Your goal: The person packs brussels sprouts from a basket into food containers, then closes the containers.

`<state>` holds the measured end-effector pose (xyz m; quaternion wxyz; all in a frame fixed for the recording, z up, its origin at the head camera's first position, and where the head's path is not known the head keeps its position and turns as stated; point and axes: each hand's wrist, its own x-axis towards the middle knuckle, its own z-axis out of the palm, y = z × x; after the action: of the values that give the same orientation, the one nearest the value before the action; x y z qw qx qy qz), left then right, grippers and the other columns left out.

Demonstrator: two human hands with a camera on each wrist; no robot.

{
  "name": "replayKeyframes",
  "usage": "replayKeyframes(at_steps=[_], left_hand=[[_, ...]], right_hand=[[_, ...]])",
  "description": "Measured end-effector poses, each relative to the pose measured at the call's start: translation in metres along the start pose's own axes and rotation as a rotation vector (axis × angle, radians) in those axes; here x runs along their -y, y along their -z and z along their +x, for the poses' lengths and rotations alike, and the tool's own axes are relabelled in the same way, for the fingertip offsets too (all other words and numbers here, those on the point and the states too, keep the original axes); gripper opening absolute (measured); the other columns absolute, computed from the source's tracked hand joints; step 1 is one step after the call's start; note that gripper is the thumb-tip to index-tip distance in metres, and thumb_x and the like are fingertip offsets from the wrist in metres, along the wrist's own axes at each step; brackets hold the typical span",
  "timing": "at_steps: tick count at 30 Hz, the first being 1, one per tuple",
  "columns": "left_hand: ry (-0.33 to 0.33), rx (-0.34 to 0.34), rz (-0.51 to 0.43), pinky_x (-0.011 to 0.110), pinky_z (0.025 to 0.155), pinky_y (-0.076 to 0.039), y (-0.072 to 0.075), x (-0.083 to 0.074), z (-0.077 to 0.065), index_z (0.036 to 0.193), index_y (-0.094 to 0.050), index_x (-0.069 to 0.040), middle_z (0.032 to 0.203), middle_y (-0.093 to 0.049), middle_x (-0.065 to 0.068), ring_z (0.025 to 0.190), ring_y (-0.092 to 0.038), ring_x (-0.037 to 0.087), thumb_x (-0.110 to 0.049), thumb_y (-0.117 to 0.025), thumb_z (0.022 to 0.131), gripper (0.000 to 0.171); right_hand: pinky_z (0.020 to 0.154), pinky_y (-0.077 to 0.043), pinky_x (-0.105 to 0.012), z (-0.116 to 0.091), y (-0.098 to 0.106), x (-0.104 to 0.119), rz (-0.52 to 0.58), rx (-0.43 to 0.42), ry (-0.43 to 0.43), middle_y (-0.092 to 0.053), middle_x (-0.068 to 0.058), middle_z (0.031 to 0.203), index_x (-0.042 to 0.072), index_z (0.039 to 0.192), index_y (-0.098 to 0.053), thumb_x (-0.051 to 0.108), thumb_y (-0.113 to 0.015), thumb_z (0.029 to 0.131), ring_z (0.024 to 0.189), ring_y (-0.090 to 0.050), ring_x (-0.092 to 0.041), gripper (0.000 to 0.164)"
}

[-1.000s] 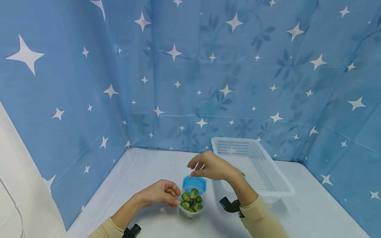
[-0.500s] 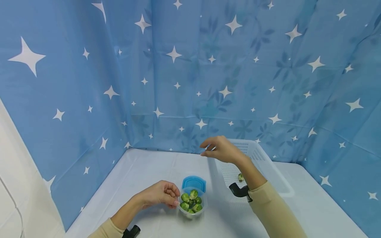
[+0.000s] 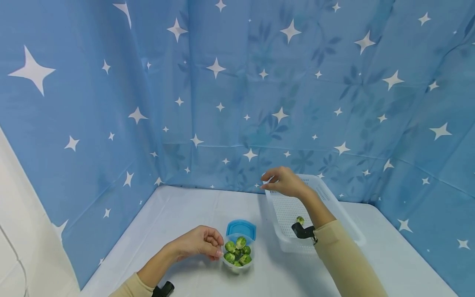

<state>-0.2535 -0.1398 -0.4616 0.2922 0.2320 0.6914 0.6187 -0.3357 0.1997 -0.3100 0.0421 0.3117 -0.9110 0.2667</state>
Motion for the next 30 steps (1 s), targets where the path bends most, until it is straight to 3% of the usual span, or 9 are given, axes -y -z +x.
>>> replayKeyframes(at_steps=[16, 23, 30], left_hand=[[-0.004, -0.004, 0.001, 0.036, 0.077, -0.064, 0.001, 0.002, 0.002, 0.117, -0.063, 0.011, 0.089, -0.074, 0.005, 0.078, -0.073, 0.016, -0.012, -0.082, 0.089, 0.041], [-0.005, 0.005, 0.002, 0.035, 0.077, -0.064, 0.001, 0.003, 0.001, 0.117, -0.063, 0.012, 0.089, -0.074, 0.005, 0.079, -0.073, 0.016, -0.011, -0.08, 0.09, 0.039], [-0.009, 0.007, -0.003, 0.034, 0.076, -0.064, 0.001, 0.002, 0.002, 0.117, -0.063, 0.012, 0.089, -0.074, 0.005, 0.078, -0.072, 0.016, -0.011, -0.08, 0.09, 0.039]], right_hand=[[0.081, -0.062, -0.042, -0.004, 0.0, -0.058, 0.069, -0.003, -0.125, -0.074, -0.02, 0.119, 0.001, 0.119, -0.076, 0.019, -0.077, 0.095, 0.101, -0.072, -0.029, 0.029], [0.076, -0.062, -0.042, -0.01, -0.004, -0.079, 0.109, -0.004, -0.176, -0.075, -0.018, 0.114, -0.001, 0.12, -0.074, 0.017, -0.076, 0.096, 0.092, -0.072, -0.026, 0.03], [0.08, -0.064, -0.046, -0.017, -0.01, -0.097, 0.119, -0.013, -0.246, -0.074, -0.018, 0.115, -0.005, 0.122, -0.072, 0.018, -0.075, 0.096, 0.094, -0.072, -0.025, 0.035]])
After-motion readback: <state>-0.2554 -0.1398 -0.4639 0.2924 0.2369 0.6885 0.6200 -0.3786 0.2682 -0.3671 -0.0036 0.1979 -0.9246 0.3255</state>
